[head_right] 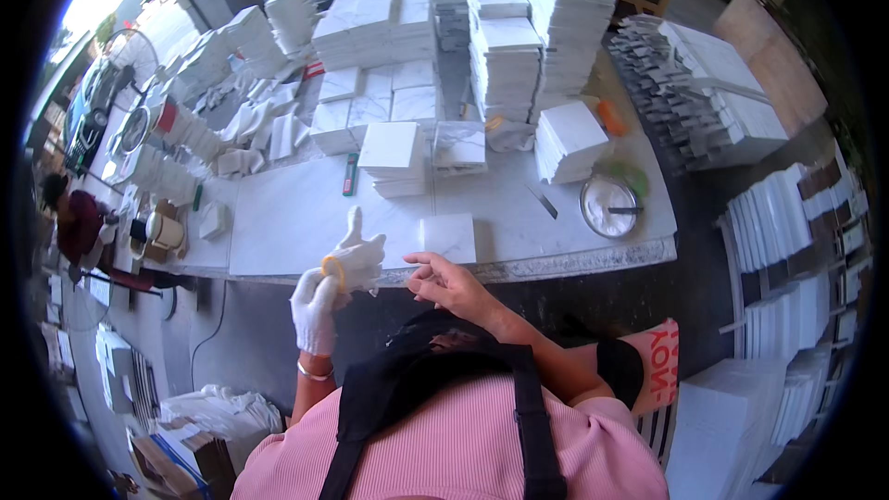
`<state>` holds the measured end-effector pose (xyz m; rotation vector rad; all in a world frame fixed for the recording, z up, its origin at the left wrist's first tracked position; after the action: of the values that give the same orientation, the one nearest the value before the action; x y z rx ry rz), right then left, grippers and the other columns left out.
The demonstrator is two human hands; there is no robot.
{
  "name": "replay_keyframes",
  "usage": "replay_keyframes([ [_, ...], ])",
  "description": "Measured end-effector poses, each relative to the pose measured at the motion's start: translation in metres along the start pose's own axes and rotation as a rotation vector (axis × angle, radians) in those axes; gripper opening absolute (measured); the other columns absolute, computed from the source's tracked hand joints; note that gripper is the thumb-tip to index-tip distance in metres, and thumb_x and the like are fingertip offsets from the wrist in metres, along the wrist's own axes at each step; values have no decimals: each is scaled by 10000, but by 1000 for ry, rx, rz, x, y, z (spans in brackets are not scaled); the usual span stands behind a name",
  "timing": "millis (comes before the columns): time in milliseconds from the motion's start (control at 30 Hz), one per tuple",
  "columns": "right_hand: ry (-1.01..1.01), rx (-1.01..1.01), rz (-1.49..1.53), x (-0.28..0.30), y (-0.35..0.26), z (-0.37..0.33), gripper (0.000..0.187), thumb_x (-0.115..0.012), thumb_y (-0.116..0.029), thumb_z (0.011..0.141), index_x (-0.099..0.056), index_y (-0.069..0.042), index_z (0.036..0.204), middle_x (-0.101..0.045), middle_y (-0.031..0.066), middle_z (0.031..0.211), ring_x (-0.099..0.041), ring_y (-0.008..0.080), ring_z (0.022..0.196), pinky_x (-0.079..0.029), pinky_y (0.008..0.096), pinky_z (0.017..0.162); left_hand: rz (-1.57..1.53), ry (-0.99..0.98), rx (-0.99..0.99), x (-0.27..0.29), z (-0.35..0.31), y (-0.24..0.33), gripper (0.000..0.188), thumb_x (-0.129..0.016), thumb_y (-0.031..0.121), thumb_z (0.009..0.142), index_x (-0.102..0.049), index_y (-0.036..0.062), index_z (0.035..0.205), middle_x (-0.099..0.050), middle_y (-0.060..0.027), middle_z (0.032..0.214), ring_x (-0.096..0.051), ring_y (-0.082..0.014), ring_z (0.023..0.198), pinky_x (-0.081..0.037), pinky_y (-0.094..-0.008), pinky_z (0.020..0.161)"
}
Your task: The person applies adhesive to the edges of small white square tiles and joins them together. They handle the tiles one at a time, pressing the edges to bond them, and place the assembled pieces on a table.
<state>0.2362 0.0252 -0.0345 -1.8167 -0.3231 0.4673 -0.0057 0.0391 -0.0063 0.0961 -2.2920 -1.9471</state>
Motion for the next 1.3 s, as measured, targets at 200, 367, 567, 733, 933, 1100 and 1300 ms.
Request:
replay_keyframes([
  [200,27,119,-2,-19,-5,-9,686,-606,-416,945,-325,-106,1489,-512,142,1273,-563,198,1080,-473,293,810,252,-184,-102,-44,-42,9,277,-654,218,906,-641,-25,1038,-681,-55,815,-624,-89,716,-501,-239,656],
  [367,-28,212,-226,-24,-10,-4,613,-631,-323,936,-412,-32,1429,-523,168,1344,-514,248,1215,-375,339,1042,384,-246,-165,-58,-60,-9,299,-648,227,918,-617,-19,1085,-681,-68,802,-645,-111,715,-520,-256,660],
  [567,-106,231,-178,-21,1,-5,548,-615,-187,945,-416,-40,1433,-612,152,1202,-589,209,1085,-449,317,949,184,-181,17,-58,-71,-14,238,-613,166,928,-608,-31,1061,-666,-84,787,-631,-122,685,-503,-241,624],
  [733,129,308,-400,-7,7,-27,558,-588,-113,871,-451,-91,1412,-656,213,1073,-658,312,964,-497,382,850,314,-248,15,-75,-76,-14,229,-689,182,884,-623,-5,999,-668,-59,775,-602,-96,668,-483,-241,624],
  [933,409,442,-558,4,-4,-38,446,-601,-125,834,-557,-119,1278,-685,180,798,-670,377,731,-518,453,659,598,-468,22,-96,-58,-10,269,-679,253,878,-609,0,938,-638,-74,718,-585,-125,609,-485,-287,594],
  [1100,440,423,-558,2,14,-48,385,-629,-133,811,-600,-126,1195,-674,183,736,-675,359,701,-509,458,631,599,-500,113,-103,-68,-21,223,-610,202,924,-622,-12,984,-640,-62,740,-587,-124,621,-473,-281,572],
  [1300,705,448,-622,22,32,-82,308,-676,-137,798,-587,-145,1092,-637,81,804,-669,271,698,-519,380,614,938,-726,-930,-130,-70,13,81,-630,10,800,-628,30,879,-507,-49,691,-518,-147,527,-396,-262,463],
])
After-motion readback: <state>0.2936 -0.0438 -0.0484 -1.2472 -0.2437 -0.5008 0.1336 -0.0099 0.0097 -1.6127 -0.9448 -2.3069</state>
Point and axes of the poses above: each hand's wrist, its own z-axis towards the middle knuckle, its own x-axis out of the back of the hand, y = z × x, the point moved 4 cm from there along z, towards the middle knuckle
